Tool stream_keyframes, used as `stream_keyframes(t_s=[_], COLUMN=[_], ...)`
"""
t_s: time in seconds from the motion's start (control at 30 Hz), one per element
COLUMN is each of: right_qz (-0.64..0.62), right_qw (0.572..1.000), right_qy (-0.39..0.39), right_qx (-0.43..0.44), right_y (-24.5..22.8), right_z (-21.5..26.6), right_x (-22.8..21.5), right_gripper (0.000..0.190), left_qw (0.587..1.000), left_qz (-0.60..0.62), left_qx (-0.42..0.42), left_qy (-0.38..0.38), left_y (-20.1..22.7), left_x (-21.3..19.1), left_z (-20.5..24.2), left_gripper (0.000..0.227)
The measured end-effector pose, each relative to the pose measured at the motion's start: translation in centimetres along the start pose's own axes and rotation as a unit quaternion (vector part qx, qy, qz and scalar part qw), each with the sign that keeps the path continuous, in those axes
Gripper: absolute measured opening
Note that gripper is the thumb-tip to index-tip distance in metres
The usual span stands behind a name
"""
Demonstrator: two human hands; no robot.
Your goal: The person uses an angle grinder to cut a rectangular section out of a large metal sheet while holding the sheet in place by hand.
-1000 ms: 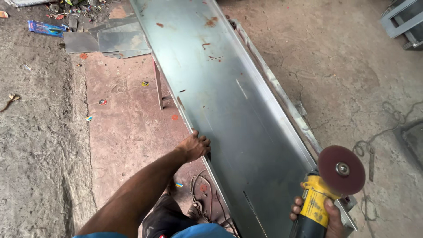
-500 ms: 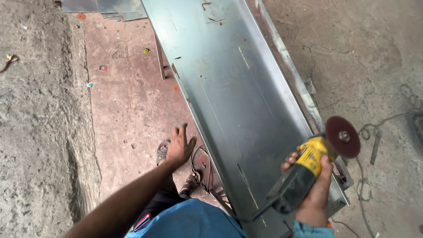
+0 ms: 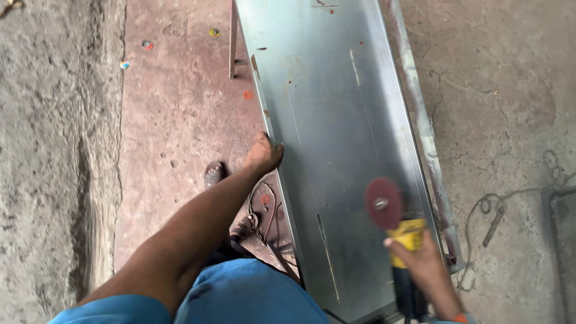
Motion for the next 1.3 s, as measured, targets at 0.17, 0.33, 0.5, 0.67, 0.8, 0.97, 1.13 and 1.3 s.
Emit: stream_keyframes(t_s=[0.17,0.33,0.5,0.67,0.8,0.97,1.13,1.3], right_qz=[0.179,0.195,0.208,0.189,0.186,0.184,0.178,0.192], right_qw=[0.981,0.974,0.969,0.97,0.971,0.971,0.972,0.967], right_qy=[-0.058,-0.09,-0.102,-0.123,-0.127,-0.131,-0.137,-0.137], right_qx=[0.048,0.066,0.079,0.093,0.084,0.079,0.073,0.091], right_y=[0.3,-0.2,0.1,-0.6,-1.1,-1.0,-0.8,-0.4], right_z=[0.3,0.7,0.7,1.3,1.6,1.5,1.5,1.4], right_x=[5.9,7.7,8.0,8.5,8.5,8.6,8.9,9.4], right_gripper=[0.073,0.07,0.071,0.063,0.059,0.058,0.067,0.06], left_qw=[1.0,0.998,0.997,0.997,0.999,0.999,0.999,0.999], left_qz=[0.002,0.002,-0.006,-0.025,-0.017,-0.011,-0.009,-0.004], left_qx=[-0.025,-0.024,-0.008,-0.013,-0.03,-0.02,-0.016,-0.02], left_qy=[0.019,0.051,0.077,0.074,0.029,0.042,0.049,0.048], left_y=[0.9,2.3,3.1,3.1,3.4,3.4,3.1,3.1], left_x=[0.7,-0.5,-1.0,-0.8,-1.3,-1.3,-0.9,-0.9], left_z=[0.1,3.2,4.2,4.0,4.1,4.3,4.0,3.9], left_gripper=[0.054,0.047,0.046,0.043,0.04,0.04,0.04,0.04])
Point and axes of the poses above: each hand's wrist, its own z-axis away from the middle knuckle, its own x-axis out of the palm, y = z × x, the point moved 2 cm from there along -z, towards the middle knuckle, and after that the axes turned 5 degrees about -y, right-handed, at the moved point
